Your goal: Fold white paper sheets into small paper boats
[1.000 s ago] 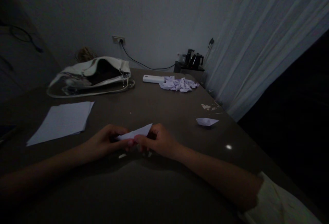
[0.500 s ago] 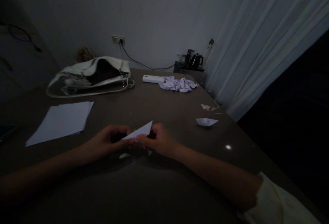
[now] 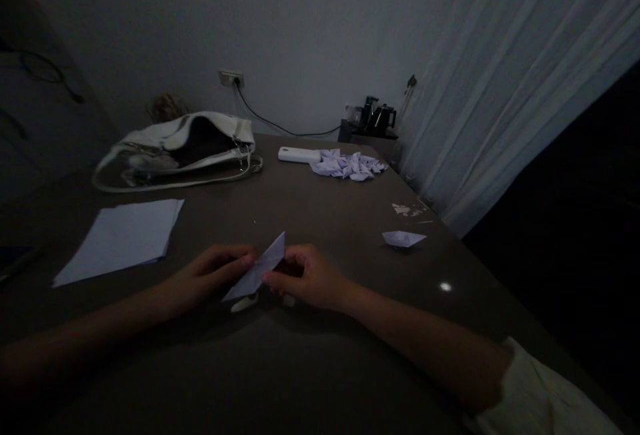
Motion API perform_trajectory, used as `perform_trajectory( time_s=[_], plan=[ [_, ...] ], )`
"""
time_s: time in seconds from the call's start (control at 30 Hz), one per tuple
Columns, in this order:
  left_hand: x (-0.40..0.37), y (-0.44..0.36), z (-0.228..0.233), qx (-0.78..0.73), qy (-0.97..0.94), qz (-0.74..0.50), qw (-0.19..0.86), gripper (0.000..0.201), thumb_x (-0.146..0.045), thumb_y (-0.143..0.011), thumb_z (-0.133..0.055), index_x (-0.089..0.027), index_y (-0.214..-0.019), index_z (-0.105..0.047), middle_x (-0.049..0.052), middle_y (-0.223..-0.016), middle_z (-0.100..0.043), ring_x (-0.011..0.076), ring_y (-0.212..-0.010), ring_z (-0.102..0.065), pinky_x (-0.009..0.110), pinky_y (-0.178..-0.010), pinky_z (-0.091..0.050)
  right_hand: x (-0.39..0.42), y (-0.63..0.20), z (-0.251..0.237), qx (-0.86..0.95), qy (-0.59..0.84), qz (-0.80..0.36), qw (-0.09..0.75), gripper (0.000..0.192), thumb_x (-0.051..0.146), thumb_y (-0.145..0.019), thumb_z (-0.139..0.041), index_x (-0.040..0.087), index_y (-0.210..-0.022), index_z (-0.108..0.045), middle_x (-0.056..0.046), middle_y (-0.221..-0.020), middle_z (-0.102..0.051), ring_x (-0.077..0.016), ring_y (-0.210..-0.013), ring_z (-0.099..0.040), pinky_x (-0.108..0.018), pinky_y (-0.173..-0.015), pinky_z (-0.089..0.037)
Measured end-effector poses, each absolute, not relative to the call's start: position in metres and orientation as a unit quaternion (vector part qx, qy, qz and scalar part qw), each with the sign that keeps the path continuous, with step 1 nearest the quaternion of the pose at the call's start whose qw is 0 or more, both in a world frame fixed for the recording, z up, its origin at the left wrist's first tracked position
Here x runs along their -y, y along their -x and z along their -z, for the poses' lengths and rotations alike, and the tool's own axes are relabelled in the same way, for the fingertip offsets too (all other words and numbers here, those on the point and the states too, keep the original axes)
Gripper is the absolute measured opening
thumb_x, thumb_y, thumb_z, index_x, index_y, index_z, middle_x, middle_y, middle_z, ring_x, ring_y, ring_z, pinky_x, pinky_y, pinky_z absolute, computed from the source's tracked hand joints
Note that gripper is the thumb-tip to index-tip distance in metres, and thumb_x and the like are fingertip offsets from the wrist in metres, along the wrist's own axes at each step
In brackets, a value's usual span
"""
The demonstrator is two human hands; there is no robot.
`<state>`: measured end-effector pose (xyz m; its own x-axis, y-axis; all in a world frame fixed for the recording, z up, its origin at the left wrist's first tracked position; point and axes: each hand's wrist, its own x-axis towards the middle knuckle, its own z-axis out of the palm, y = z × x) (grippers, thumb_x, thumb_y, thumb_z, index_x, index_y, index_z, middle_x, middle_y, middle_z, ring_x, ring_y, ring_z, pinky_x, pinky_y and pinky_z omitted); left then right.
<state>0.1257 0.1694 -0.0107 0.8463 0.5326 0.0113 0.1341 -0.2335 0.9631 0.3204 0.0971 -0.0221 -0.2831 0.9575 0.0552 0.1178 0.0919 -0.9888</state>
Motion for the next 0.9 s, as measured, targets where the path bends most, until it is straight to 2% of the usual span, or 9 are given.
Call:
perform_trajectory(
  time_s=[0.07,0.27,0.43,0.67,0.9],
  plan=[
    [-0.1696,-0.1255,0.0102,-0.220,-0.753,-0.180,0.593,0.034,-0.046,-0.090,-0.049,-0.015,-0.081,-0.059,-0.002,-0.069,-0.054,0.0111,-0.062,-0.049,0.020,-0.055,-0.038,-0.0973,-0.3207,0.0227,0.615,0.428,-0.521,0.410,0.022,0.033,-0.077,-0.070,0.012,-0.083,-0.065,0.000,-0.067,-0.062,-0.0074,-0.055,-0.055,-0.019,-0.052,-0.044],
    [-0.1690,-0.1284,0.0100,-0.160,-0.703,-0.180,0.669,0.022,-0.037,-0.088,-0.057,-0.016,-0.089,-0.057,0.002,-0.082,-0.067,0.0146,-0.076,-0.062,0.025,-0.070,-0.048,-0.1005,-0.3187,0.0256,0.595,0.388,-0.540,0.452,0.019,0.030,-0.079,-0.069,0.015,-0.087,-0.063,-0.001,-0.075,-0.065,-0.0084,-0.062,-0.059,-0.019,-0.055,-0.046],
    [-0.1676,-0.1316,0.0099,-0.198,-0.707,-0.203,0.648,0.023,-0.032,-0.081,-0.064,-0.016,-0.095,-0.056,0.001,-0.079,-0.066,0.0141,-0.071,-0.063,0.025,-0.065,-0.048,-0.1029,-0.3176,0.0258,0.554,0.425,-0.528,0.483,0.023,0.033,-0.072,-0.074,0.015,-0.081,-0.064,0.000,-0.072,-0.064,-0.0083,-0.059,-0.057,-0.019,-0.051,-0.044],
    [-0.1668,-0.1330,0.0068,-0.241,-0.721,-0.232,0.607,0.030,-0.033,-0.077,-0.067,-0.015,-0.098,-0.058,0.001,-0.077,-0.067,0.0130,-0.065,-0.061,0.023,-0.057,-0.046,-0.1040,-0.3184,0.0272,0.541,0.427,-0.523,0.502,0.024,0.029,-0.072,-0.074,0.015,-0.089,-0.066,0.000,-0.077,-0.065,-0.0064,-0.057,-0.055,-0.018,-0.049,-0.043],
    [-0.1686,-0.1333,0.0088,-0.249,-0.710,-0.245,0.612,0.027,-0.027,-0.073,-0.072,-0.015,-0.094,-0.062,0.003,-0.085,-0.071,0.0140,-0.073,-0.066,0.023,-0.063,-0.050,-0.1017,-0.3167,0.0230,0.550,0.456,-0.496,0.494,0.028,0.031,-0.068,-0.078,0.015,-0.088,-0.068,0.001,-0.071,-0.064,-0.0066,-0.055,-0.054,-0.019,-0.050,-0.042]
  ],
)
